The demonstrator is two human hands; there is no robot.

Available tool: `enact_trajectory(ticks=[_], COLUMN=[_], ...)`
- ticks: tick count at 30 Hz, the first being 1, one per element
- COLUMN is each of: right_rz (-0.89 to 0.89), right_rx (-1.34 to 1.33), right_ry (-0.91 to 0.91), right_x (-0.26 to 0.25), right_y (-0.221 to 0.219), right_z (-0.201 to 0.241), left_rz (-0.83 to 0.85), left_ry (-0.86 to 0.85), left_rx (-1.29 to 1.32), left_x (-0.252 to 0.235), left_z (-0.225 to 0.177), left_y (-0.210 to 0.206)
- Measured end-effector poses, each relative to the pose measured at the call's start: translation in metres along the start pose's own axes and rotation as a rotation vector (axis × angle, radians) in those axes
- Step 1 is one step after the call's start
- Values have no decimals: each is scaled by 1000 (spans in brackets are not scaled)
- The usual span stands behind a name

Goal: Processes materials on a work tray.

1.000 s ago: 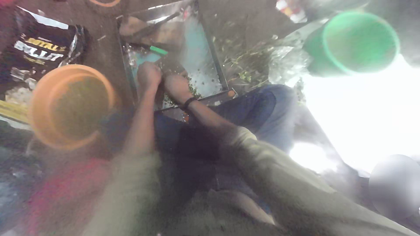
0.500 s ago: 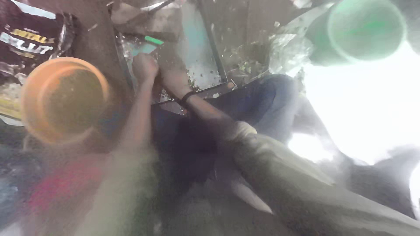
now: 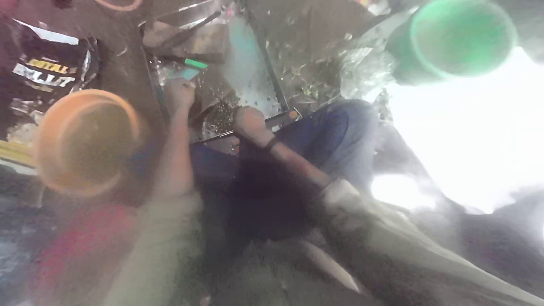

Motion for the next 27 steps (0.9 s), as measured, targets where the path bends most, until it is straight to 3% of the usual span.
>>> enact_trajectory(ticks=[3, 10, 22, 27], right_rz=[-25, -62, -85, -211], right_rx=[-72, -261, -456, -533], right_ry=[20, 47, 119, 305], right_x=[-2, -21, -27, -21], right_y=[12, 20, 37, 36], right_z=[0, -15, -22, -19], left_rz=[-123, -70, -21, 10], left_ry=[-85, -220, -306, -348], left_rx=[7, -90, -162, -197], left_x=[-1, -8, 23, 32], left_z=[-20, -36, -61, -76], left_y=[12, -25, -45, -53])
Point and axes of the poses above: each hand's wrist, its own x-axis away from the middle knuckle, its own y-axis out of the back of the hand, z = x × y, the point moved 8 cm from there along -x, towards the middle knuckle, and after that the axes turned 8 degrees about -y, right-handed, at the moved point
